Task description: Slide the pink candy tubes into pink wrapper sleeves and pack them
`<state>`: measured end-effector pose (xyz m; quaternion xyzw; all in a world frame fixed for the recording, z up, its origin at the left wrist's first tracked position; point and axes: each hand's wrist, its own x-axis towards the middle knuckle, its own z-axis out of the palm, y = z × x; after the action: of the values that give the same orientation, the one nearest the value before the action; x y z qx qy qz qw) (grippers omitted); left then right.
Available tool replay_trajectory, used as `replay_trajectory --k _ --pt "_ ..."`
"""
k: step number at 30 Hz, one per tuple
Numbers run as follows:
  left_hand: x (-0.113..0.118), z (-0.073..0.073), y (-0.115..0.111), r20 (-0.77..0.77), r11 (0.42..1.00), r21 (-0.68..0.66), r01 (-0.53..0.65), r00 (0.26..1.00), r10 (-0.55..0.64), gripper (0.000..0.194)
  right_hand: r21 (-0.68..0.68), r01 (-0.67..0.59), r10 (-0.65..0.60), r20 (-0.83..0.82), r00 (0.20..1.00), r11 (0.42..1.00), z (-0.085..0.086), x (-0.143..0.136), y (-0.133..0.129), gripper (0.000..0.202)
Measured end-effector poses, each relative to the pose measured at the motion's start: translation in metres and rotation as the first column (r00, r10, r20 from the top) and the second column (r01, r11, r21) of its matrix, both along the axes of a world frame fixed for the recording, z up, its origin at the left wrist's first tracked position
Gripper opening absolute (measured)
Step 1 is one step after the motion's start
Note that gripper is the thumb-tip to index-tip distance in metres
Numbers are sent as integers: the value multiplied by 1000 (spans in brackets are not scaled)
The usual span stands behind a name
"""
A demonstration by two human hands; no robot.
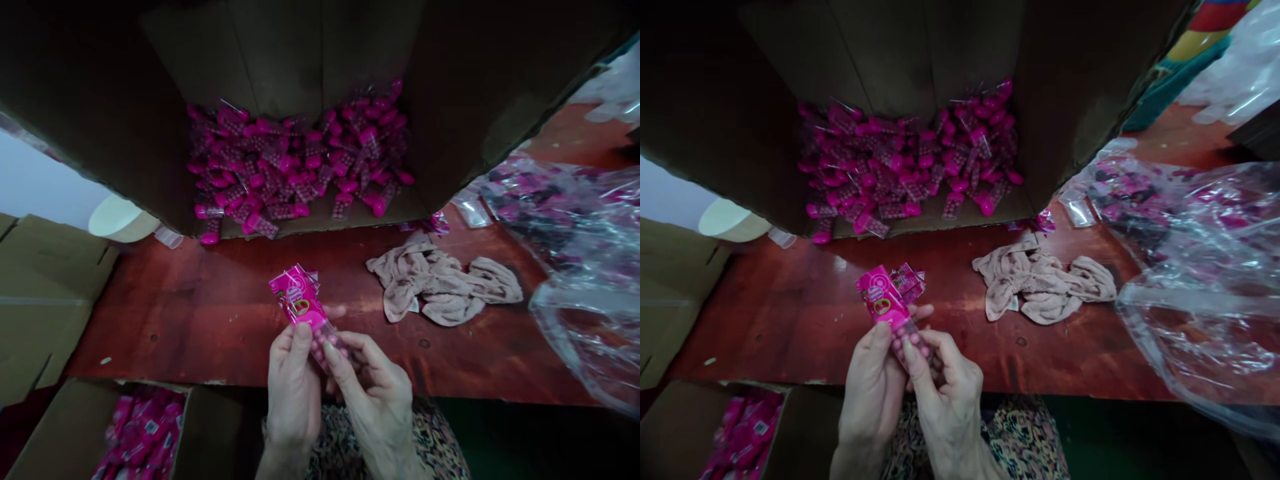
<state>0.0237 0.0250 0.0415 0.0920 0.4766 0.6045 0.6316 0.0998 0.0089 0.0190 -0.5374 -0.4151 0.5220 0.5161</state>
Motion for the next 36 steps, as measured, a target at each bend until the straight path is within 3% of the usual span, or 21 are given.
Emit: replay_trajectory --k 6,14,19,25,32,36 --pt "2 -2 -2 -6 1000 -10 28 1000 -28 25 -85 65 -76 -138 987 994 4 -9 -1 9" --pt "-6 -5 -4 -10 999 39 -20 1000 20 25 -216 -17 -56 -329 943 976 2 -10 5 18" --pt "0 -10 -10 -4 998 -36 -48 999 48 25 -228 38 -121 -365 923 973 0 -15 4 18" --pt "-8 -12 -4 -17 999 -22 -37 999 36 32 -261 -27 -85 -406 910 965 -4 -17 7 22" --pt "-6 -12 -2 -71 996 -94 -5 997 -1 28 -232 42 -121 -338 933 972 -6 -20 6 15" --pt "-8 -14 0 -53 996 -95 1 999 -6 29 -239 18 -104 -352 930 971 -6 -17 13 16"
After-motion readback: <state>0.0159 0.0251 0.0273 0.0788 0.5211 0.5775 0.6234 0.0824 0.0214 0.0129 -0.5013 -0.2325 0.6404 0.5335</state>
